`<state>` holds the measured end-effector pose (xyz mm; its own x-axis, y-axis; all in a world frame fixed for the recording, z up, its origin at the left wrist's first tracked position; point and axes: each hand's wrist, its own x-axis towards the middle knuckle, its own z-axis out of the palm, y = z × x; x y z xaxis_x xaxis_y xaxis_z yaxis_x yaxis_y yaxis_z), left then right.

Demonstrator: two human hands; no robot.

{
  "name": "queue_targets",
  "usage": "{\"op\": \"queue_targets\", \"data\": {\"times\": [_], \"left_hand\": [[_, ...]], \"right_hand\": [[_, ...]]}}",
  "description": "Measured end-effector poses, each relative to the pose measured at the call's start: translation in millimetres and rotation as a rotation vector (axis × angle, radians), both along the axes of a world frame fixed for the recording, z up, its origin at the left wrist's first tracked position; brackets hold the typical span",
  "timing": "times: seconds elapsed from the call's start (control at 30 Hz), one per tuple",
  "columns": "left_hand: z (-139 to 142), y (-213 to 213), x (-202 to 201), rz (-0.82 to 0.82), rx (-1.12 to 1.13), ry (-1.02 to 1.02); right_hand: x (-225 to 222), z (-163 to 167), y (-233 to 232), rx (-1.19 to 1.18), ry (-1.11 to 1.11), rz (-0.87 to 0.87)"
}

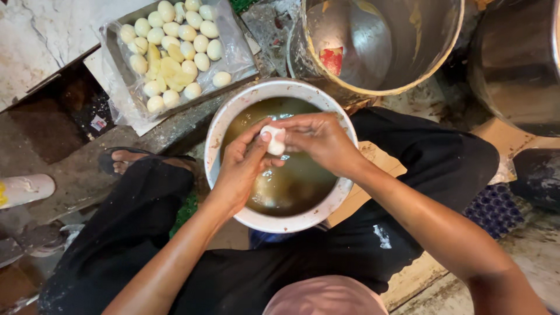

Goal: The person sits on the floor and peels boiled eggs by hand, removing the shells while rinsing them in a bucket of water. The peeled eggs are placed into a tray next to the bucket.

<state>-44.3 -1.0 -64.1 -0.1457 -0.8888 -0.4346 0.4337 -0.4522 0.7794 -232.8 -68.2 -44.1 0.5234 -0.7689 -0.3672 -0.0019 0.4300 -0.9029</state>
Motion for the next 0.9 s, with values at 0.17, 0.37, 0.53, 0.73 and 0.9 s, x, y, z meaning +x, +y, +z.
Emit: {"op": "queue_targets", "data": {"times": [0.17, 0.37, 0.53, 0.73, 0.9], "left_hand": [[-4.2, -2.2, -0.4, 0.08, -0.087, 0.033], [-5.2, -0.3, 5.4, -0.046, -0.097, -0.017], [6.9, -2.6, 7.3, -0.111, -0.156, 0.017], [10.9, -6.6, 9.1, -0.114, -0.15, 0.222], [-0.1, -6.9, 4.6, -0.069, -0.058, 0.186]], "right_hand": [[1.0, 3.3, 3.7, -0.167, 0.058, -0.087], [-1.7, 7.4, 5.5, -0.47, 0.141, -0.03], [-2.1, -1.3, 6.2, -0.32, 0.049, -0.148], [-4.2, -6.2, 10.6, -0.372, 0.139, -0.164], [-7.4, 2.3, 18.4, -0.283, 0.241, -0.111]]}}
